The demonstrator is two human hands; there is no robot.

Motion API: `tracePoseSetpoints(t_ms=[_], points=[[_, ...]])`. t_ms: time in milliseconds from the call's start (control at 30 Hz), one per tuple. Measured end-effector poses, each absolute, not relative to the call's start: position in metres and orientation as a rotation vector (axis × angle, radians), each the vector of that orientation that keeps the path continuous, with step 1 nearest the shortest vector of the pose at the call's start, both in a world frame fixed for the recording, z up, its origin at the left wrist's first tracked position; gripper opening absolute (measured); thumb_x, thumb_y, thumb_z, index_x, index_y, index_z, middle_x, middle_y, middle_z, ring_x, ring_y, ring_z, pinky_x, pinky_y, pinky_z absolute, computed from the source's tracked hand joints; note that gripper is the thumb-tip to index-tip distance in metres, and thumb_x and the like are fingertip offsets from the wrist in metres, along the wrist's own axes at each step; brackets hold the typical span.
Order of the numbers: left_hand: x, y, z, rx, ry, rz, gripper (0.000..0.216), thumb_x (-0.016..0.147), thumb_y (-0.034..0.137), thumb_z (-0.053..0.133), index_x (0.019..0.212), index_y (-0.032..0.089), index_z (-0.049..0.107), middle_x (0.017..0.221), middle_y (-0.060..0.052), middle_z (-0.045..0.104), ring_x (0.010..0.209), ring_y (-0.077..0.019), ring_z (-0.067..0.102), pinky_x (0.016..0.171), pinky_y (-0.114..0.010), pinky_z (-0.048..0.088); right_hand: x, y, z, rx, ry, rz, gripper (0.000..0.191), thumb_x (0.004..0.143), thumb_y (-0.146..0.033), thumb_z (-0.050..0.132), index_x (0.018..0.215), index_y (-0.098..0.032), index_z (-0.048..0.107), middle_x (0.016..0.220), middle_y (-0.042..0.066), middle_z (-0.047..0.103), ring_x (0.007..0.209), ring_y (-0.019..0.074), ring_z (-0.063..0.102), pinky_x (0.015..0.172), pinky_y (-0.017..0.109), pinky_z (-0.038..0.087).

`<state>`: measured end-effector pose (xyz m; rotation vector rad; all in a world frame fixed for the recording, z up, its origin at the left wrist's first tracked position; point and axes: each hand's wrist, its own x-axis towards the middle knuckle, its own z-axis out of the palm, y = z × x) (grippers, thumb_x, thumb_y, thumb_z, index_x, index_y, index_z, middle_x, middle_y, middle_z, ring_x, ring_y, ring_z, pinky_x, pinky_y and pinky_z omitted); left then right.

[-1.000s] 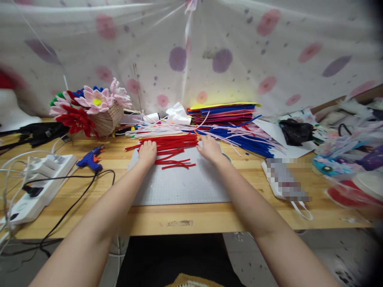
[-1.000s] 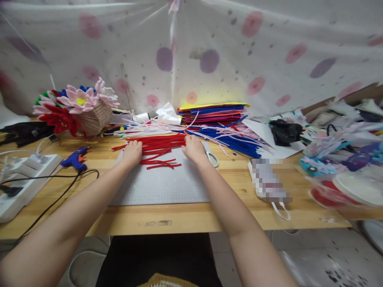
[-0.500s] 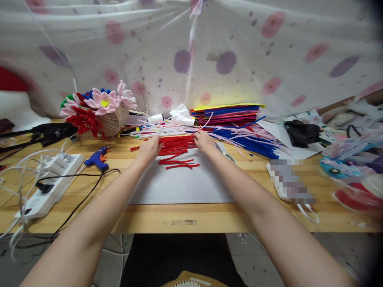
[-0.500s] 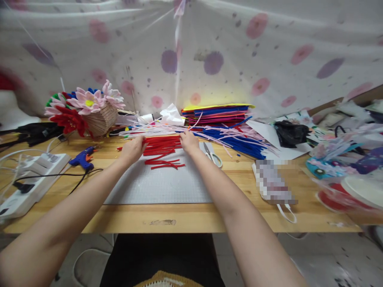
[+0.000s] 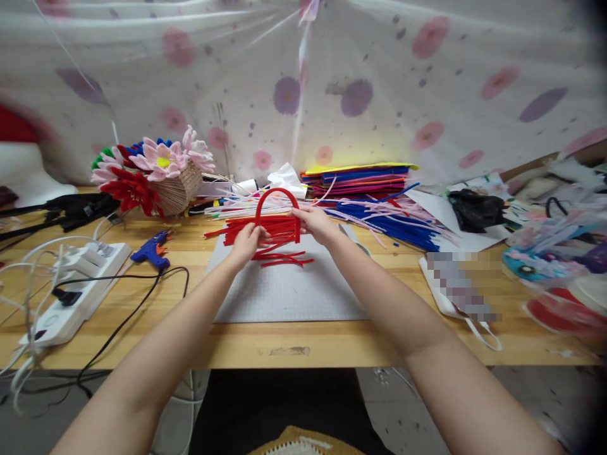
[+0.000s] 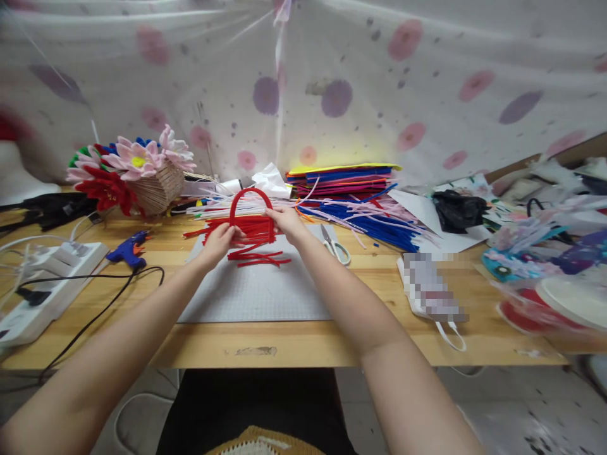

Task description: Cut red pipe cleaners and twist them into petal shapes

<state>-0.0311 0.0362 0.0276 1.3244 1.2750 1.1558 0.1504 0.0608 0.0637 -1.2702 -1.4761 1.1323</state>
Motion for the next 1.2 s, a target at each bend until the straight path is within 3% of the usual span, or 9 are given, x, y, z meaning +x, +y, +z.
tracePoseSetpoints(t_ms=[67, 167, 333, 500, 567, 667, 767, 967, 1200], points=[[-0.018, 0.027, 0.030, 1.191, 1.114, 1.025, 0.013, 0.083, 0.019, 0.039, 0.075, 0.014, 0.049, 0.077, -0.006, 0.062, 0.073, -0.0129, 0.061, 0.067, -0.029, 0.051, 0.141, 0.056, 0.060, -1.144, -1.400, 1.335, 0.025, 0.073, -0.034, 0.054, 0.080, -0.012, 0.063, 0.044, -0.005, 0.040, 0.039, 0.0057, 0.030, 0.041, 0.020, 0.026], [-0.007, 0.020, 0.030, 1.146, 1.093, 0.946, 0.012, 0.080, 0.014, 0.041, 0.080, 0.013, 0.053, 0.084, -0.007, 0.063, 0.076, -0.0141, 0.061, 0.068, -0.032, 0.052, 0.134, 0.051, 0.050, -1.140, -1.425, 1.323, 0.025, 0.071, -0.036, 0.056, 0.078, -0.012, 0.063, 0.045, -0.005, 0.040, 0.040, 0.0056, 0.030, 0.041, 0.019, 0.027], [-0.018, 0.028, 0.024, 1.421, 1.590, 0.878, 0.021, 0.080, 0.017, 0.041, 0.092, 0.014, 0.058, 0.091, -0.010, 0.065, 0.079, -0.0186, 0.062, 0.068, -0.031, 0.049, 0.138, 0.055, 0.035, -1.507, -1.808, 0.644, 0.032, 0.079, -0.038, 0.046, 0.072, -0.014, 0.065, 0.062, 0.002, 0.055, 0.059, 0.0126, 0.050, 0.056, 0.023, 0.036], [-0.055, 0.043, 0.027, 1.999, 2.204, 0.689, 0.033, 0.082, 0.023, 0.037, 0.104, 0.017, 0.061, 0.102, -0.016, 0.063, 0.085, -0.0264, 0.060, 0.074, -0.039, 0.044, 0.153, 0.072, 0.036, -1.876, -1.925, -0.013, 0.036, 0.086, -0.029, 0.032, 0.109, -0.027, 0.060, 0.100, 0.008, 0.061, 0.089, 0.0200, 0.055, 0.071, 0.028, 0.040], [-0.068, 0.047, 0.029, 2.131, 2.281, 0.771, 0.037, 0.083, 0.022, 0.034, 0.113, 0.018, 0.056, 0.121, -0.017, 0.053, 0.081, -0.0254, 0.060, 0.071, -0.040, 0.044, 0.157, 0.078, 0.038, -1.939, -1.908, -0.083, 0.039, 0.087, -0.027, 0.030, 0.118, -0.029, 0.054, 0.098, 0.009, 0.063, 0.088, 0.0212, 0.056, 0.071, 0.030, 0.040], [-0.079, 0.051, 0.031, 2.273, 2.310, 0.832, 0.043, 0.083, 0.021, 0.035, 0.123, 0.021, 0.048, 0.132, -0.018, 0.042, 0.074, -0.0219, 0.059, 0.068, -0.039, 0.044, 0.159, 0.082, 0.038, -1.976, -1.867, -0.096, 0.043, 0.088, -0.026, 0.029, 0.127, -0.029, 0.045, 0.090, 0.009, 0.066, 0.081, 0.0217, 0.058, 0.070, 0.032, 0.039], [-0.080, 0.049, 0.034, 2.307, 2.295, 0.861, 0.040, 0.084, 0.024, 0.034, 0.121, 0.023, 0.050, 0.128, -0.015, 0.048, 0.075, -0.0199, 0.058, 0.068, -0.035, 0.043, 0.159, 0.079, 0.035, -1.954, -1.840, -0.117, 0.042, 0.088, -0.028, 0.030, 0.126, -0.028, 0.046, 0.090, 0.010, 0.065, 0.082, 0.0215, 0.057, 0.070, 0.031, 0.039], [-0.059, 0.035, 0.033, 2.283, 2.034, 0.940, 0.035, 0.087, 0.029, 0.032, 0.113, 0.021, 0.055, 0.107, -0.008, 0.062, 0.092, -0.0215, 0.058, 0.073, -0.030, 0.041, 0.151, 0.070, 0.039, -1.860, -1.810, -0.028, 0.043, 0.089, -0.039, 0.027, 0.098, -0.022, 0.065, 0.098, 0.010, 0.061, 0.089, 0.0208, 0.053, 0.067, 0.028, 0.039], [-0.069, 0.031, 0.023, 2.099, 1.767, 1.127, 0.031, 0.086, 0.036, 0.036, 0.102, 0.020, 0.057, 0.091, -0.003, 0.066, 0.084, -0.0163, 0.060, 0.071, -0.027, 0.043, 0.177, 0.081, 0.044, -1.911, -1.782, -0.060, 0.036, 0.087, -0.035, 0.032, 0.098, -0.022, 0.064, 0.098, 0.009, 0.063, 0.086, 0.0215, 0.057, 0.064, 0.028, 0.039]])
